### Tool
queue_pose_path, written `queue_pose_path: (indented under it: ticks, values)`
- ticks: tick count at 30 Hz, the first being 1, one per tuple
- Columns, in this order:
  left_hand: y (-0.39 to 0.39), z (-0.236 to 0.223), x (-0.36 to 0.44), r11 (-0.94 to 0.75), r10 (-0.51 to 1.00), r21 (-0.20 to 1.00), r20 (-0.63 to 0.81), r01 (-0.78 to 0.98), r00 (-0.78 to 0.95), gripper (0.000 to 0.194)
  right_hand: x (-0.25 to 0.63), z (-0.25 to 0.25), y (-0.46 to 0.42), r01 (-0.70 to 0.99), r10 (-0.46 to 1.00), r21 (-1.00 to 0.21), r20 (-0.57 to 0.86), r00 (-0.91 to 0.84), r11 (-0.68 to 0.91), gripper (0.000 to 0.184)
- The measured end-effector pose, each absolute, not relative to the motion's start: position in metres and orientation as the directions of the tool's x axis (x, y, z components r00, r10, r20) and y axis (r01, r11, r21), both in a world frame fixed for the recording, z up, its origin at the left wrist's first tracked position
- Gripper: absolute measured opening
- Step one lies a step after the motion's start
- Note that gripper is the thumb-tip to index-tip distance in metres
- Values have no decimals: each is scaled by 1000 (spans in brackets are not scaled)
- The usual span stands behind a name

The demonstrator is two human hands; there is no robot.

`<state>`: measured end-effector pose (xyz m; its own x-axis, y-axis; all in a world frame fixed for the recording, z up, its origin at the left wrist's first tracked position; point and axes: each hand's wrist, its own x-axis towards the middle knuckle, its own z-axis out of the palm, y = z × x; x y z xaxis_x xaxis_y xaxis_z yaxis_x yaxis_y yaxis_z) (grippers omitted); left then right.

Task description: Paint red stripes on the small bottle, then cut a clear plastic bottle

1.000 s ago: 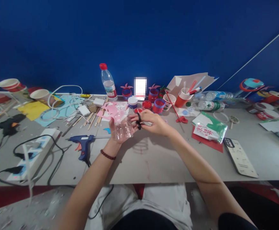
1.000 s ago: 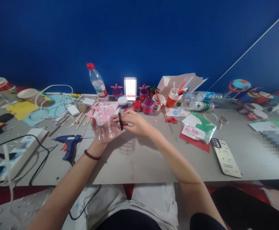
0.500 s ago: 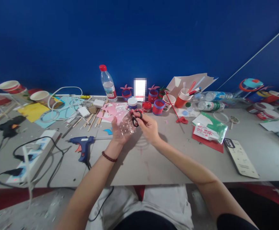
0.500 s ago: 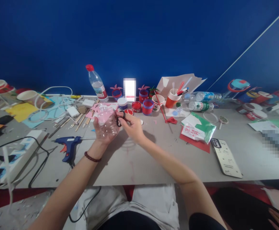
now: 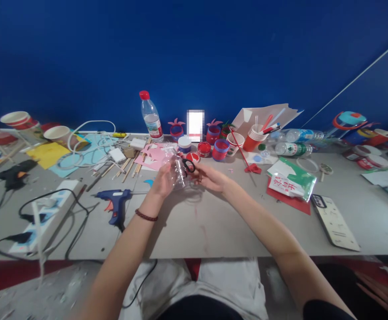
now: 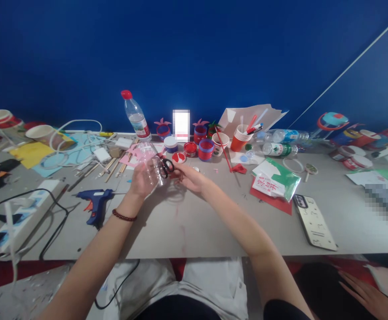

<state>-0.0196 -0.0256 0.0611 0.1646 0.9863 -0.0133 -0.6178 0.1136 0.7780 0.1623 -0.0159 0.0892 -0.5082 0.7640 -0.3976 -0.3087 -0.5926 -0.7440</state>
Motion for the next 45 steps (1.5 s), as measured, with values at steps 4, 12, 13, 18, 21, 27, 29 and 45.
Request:
queue_pose_path:
  ticks: [4,12,13,18,21,27,29,45]
  values:
    - [-27,63,-18,78,981,824,36,-561,189,62,170,82,-11,-260,696,-714,-421,-581,-650,20]
    - [-31,65,-11,175,963,835,-37,-521,266,65,169,74,-8,-231,692,-761,-362,-625,-607,27]
    - [-31,65,-10,180,961,839,-39,-514,273,62,170,75,-8,-223,687,-766,-357,-633,-603,29]
    - [-29,62,-6,45,990,846,35,-531,139,56,177,82,-3,-144,701,-822,-363,-614,-552,30]
    - [-27,61,-6,-10,997,830,50,-558,56,58,182,91,-2,-162,778,-865,-326,-538,-475,30]
    - [-26,58,-12,155,983,866,-89,-476,158,53,193,112,-2,-220,889,-924,-204,-410,-314,39]
    - [-27,59,-12,179,975,850,-87,-496,202,49,199,119,-3,-218,893,-936,-167,-417,-277,44]
    - [-31,64,-7,-18,986,948,68,-316,150,59,236,158,-16,142,777,-990,-83,-624,9,52]
